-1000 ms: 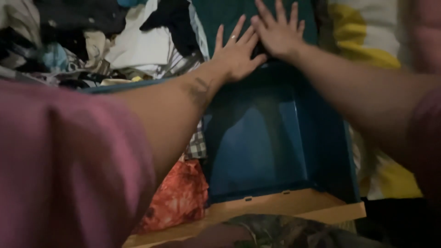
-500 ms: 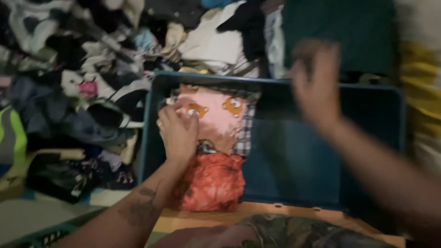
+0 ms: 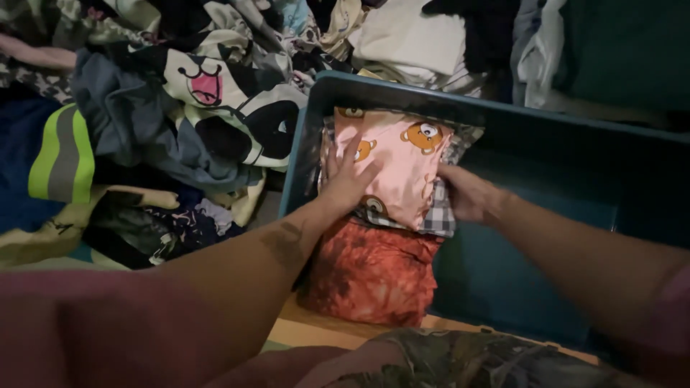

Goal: Organizing a pile of laundry from a bed into a plastic storage bin by folding and stacking items.

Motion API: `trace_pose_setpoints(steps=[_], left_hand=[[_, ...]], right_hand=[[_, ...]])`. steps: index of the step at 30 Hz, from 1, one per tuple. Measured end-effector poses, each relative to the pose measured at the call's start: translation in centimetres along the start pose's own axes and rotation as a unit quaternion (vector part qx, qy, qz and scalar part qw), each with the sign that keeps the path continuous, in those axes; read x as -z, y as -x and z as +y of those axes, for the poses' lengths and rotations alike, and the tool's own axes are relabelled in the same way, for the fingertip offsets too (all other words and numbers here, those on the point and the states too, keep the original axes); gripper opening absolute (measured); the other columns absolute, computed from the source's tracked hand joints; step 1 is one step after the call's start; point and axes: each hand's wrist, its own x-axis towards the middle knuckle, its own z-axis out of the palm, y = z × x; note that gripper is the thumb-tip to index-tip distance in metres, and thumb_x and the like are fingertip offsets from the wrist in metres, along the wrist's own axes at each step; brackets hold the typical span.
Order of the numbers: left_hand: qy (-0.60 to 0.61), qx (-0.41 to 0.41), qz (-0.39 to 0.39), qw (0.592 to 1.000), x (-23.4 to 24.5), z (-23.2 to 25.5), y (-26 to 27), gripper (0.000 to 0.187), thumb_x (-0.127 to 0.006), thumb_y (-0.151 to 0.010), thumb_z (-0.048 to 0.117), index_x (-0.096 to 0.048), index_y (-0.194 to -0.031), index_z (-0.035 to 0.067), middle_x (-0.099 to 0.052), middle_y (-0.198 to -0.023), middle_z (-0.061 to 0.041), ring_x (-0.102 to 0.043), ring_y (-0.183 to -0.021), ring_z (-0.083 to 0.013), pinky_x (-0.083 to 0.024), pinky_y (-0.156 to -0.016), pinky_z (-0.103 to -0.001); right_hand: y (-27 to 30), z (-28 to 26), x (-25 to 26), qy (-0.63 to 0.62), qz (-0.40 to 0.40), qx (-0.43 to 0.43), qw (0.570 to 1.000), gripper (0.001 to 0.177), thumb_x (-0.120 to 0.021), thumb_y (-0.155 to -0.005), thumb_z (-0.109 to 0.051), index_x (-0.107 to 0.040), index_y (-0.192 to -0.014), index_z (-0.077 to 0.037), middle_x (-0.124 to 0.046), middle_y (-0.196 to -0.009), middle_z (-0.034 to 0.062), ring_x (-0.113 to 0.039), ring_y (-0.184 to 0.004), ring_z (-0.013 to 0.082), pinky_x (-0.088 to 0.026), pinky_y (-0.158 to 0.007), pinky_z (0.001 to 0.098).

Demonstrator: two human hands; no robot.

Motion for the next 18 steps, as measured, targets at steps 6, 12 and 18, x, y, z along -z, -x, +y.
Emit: trace_pose_setpoints(steps=[6,12,18], left_hand=[[0.075,-0.003,0.05,0.996,0.4,1.5,1.8,0.087,-0.064,-0.087,0.063,-0.028,-0.161,0.034,-0.007,-0.165,-0.029,-0.016,-0.153,-0.0455,-0.024,-0.123,-0.048],[0.067,0.016,0.073,0.995,7.7,14.0,8.1,0.082,-0.064,-0.091,0.06,-0.037,-0.161,0.027,-0.028,-0.155,-0.029,-0.038,-0.14,-0.0432,-0.037,-0.114,-0.049],[0.165,-0.15,0.086,0.971,16.2,27.5,6.6,0.068,-0.066,-0.093,0.048,-0.052,-0.151,0.017,-0.077,-0.101,-0.018,-0.074,-0.087,-0.0286,-0.059,-0.07,-0.04]], right_hand=[[3.1,1.5,-3.3,-0.041,-0.045,0.078,0.995,0.042,-0.057,-0.098,-0.037,-0.067,-0.127,-0.008,-0.075,-0.121,0.0079,-0.072,-0.106,0.0202,-0.057,-0.098,0.0389],[10.3,-0.7,-6.3,-0.088,-0.002,0.135,0.987,0.043,-0.056,-0.1,-0.039,-0.065,-0.127,-0.007,-0.074,-0.112,0.0097,-0.071,-0.097,0.0219,-0.059,-0.092,0.0428],[20.5,-13.1,-9.0,-0.085,-0.099,0.325,0.937,0.044,-0.053,-0.103,-0.038,-0.062,-0.13,-0.004,-0.073,-0.115,0.0121,-0.074,-0.096,0.023,-0.062,-0.085,0.04]])
